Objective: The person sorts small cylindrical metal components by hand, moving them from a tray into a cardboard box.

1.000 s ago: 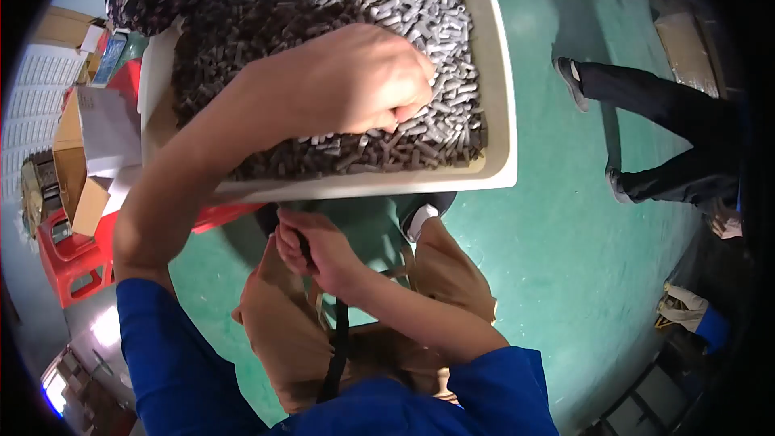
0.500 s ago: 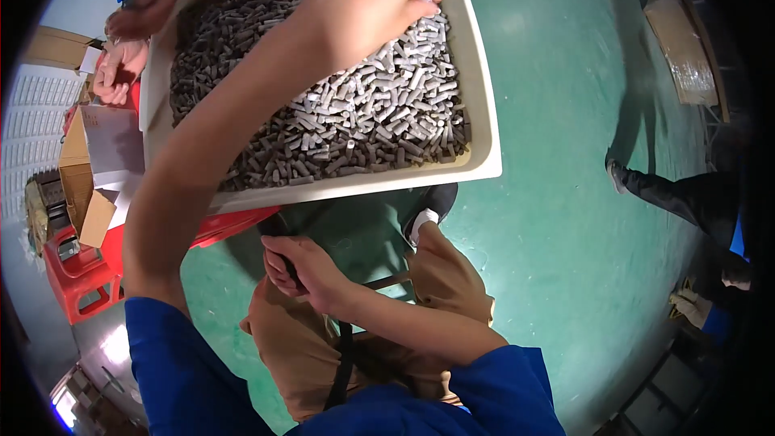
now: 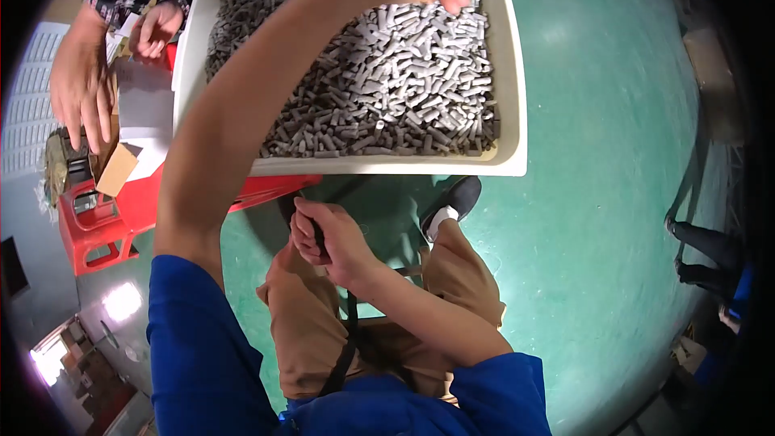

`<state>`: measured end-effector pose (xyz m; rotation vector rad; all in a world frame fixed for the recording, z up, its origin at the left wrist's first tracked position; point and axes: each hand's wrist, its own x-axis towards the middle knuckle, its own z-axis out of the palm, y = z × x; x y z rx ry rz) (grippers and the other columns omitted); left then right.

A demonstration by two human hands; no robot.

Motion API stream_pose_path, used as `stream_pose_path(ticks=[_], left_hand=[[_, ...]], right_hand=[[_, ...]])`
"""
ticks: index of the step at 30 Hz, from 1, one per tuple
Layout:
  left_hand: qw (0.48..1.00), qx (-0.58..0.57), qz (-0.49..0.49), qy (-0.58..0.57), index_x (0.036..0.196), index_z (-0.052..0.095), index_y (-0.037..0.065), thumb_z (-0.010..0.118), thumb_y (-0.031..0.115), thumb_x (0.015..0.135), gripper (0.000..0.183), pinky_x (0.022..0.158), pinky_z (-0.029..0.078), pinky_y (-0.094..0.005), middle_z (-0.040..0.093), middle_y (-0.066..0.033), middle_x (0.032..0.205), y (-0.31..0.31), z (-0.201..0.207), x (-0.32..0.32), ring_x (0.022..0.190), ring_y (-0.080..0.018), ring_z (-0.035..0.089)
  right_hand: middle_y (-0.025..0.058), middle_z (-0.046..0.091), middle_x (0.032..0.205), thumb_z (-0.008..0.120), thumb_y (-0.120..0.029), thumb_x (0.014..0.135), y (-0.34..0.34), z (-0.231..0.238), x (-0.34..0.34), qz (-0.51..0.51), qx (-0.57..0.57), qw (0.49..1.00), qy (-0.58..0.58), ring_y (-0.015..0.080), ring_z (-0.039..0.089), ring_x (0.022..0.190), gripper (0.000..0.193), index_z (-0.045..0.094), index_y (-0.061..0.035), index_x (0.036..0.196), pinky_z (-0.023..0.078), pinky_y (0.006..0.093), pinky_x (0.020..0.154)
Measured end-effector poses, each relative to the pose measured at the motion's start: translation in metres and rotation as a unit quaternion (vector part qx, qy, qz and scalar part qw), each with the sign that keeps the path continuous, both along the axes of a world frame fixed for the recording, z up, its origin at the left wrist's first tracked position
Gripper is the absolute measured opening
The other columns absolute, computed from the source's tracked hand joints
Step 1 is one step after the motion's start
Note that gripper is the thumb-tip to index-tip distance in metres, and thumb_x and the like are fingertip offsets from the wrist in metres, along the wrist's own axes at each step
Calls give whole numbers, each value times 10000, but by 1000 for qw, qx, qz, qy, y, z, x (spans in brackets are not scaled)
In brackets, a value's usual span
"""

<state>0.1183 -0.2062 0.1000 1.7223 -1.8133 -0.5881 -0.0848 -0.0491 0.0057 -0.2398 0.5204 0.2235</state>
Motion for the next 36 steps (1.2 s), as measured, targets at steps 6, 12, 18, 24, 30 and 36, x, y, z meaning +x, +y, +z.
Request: stream_pose_path(ticks=[6, 12, 18, 24, 30, 36], left_hand=[[861, -133, -174, 458, 891, 599, -19, 514, 123, 910, 166, 542, 390, -196, 521, 0, 614, 50, -5, -10, 565, -89, 505], [989, -79, 100, -77, 843, 652, 9, 699, 98, 684, 188, 621, 449, -351, 615, -118, 776, 79, -18, -35, 688, -253, 604], [972, -108, 139, -157, 835, 647, 26, 700, 89, 672, 183, 621, 450, -365, 608, -111, 796, 86, -25, -41, 698, -309, 589], [974, -62, 129, -178, 846, 648, 36, 681, 93, 677, 182, 669, 454, -389, 623, -120, 798, 90, -23, -38, 773, -311, 585], [988, -46, 110, -101, 848, 642, 21, 676, 99, 689, 180, 636, 449, -348, 620, -129, 757, 93, -28, -23, 704, -280, 587], [991, -73, 78, -79, 816, 633, -12, 672, 42, 686, 146, 643, 466, -302, 625, -123, 744, 92, -31, -20, 694, -236, 593]], right_hand=[[-3, 379, 578, 466, -282, 930, 2, 0, -10, -2, 3, 1000, -1, 77, 308, 461, 411, 387, -99, 569, 205, 224, 407], [-21, 371, 524, 491, -310, 911, 3, -2, -10, -3, -8, 1000, 2, 71, 318, 437, 411, 393, -109, 567, 239, 218, 398], [-3, 377, 557, 467, -278, 931, 7, -3, -5, 3, 1, 1000, -3, 82, 318, 454, 420, 372, -101, 562, 209, 227, 405], [-5, 363, 523, 467, -284, 930, 14, -4, -2, 12, 2, 1000, 0, 82, 305, 442, 423, 361, -106, 561, 203, 228, 402], [-7, 372, 528, 464, -284, 933, 20, -6, -3, 20, 8, 1000, 4, 79, 301, 442, 417, 371, -108, 566, 200, 225, 400], [-14, 374, 528, 460, -289, 938, 24, -6, -4, 36, 1, 999, 6, 75, 291, 435, 419, 377, -110, 569, 194, 222, 390]])
